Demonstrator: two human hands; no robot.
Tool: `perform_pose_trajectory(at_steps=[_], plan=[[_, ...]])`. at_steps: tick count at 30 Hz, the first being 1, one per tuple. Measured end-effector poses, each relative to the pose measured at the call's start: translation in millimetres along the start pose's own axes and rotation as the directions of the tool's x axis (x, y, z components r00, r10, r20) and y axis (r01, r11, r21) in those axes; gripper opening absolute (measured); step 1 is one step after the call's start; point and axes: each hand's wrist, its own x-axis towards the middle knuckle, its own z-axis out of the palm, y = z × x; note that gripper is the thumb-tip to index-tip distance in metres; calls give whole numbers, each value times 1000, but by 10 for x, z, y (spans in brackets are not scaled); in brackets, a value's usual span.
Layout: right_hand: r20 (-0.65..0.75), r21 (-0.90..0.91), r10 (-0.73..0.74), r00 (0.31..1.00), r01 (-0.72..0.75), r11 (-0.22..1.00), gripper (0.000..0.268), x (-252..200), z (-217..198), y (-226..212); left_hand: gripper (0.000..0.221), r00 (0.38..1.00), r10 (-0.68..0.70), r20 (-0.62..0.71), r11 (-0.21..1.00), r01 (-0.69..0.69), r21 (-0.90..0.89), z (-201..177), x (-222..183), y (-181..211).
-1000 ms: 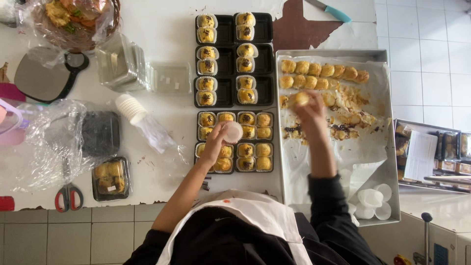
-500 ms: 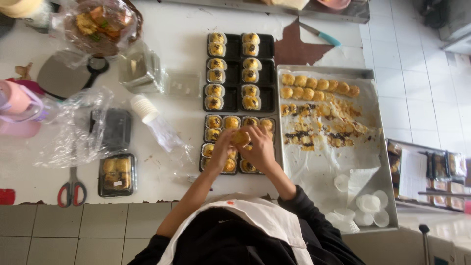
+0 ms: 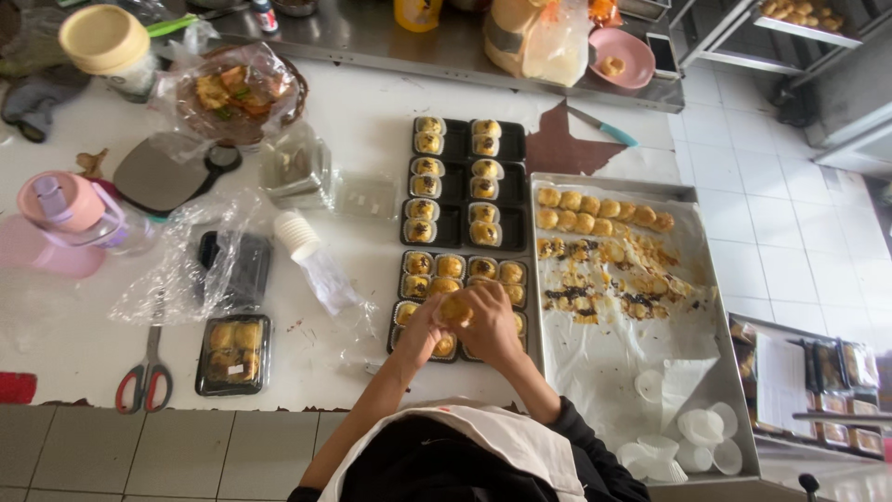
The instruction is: The person packages individual pastries from a large metal tray into small plastic containers by placing each pastry into a white paper cupcake liner first.
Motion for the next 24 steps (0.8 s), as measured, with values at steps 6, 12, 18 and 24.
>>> perform_pose_trajectory(at_steps=[6, 12, 18, 24], plan=[[148, -63, -59, 987, 69, 996, 40, -51, 36, -17, 40, 996, 5, -90, 1000, -7, -22, -32, 9, -47], [173, -91, -11, 985, 27, 996, 46, -50, 29, -102, 47, 982, -62, -179, 998, 65, 9, 36, -40, -5], [260, 11, 10, 966, -13, 1000, 60, -46, 56, -23, 65, 978, -134, -163, 981, 153, 115, 11, 16, 32], [263, 259, 37, 964, -108, 960, 51, -173, 272, 368, 68, 989, -78, -125, 997, 80, 15, -101, -31, 93]])
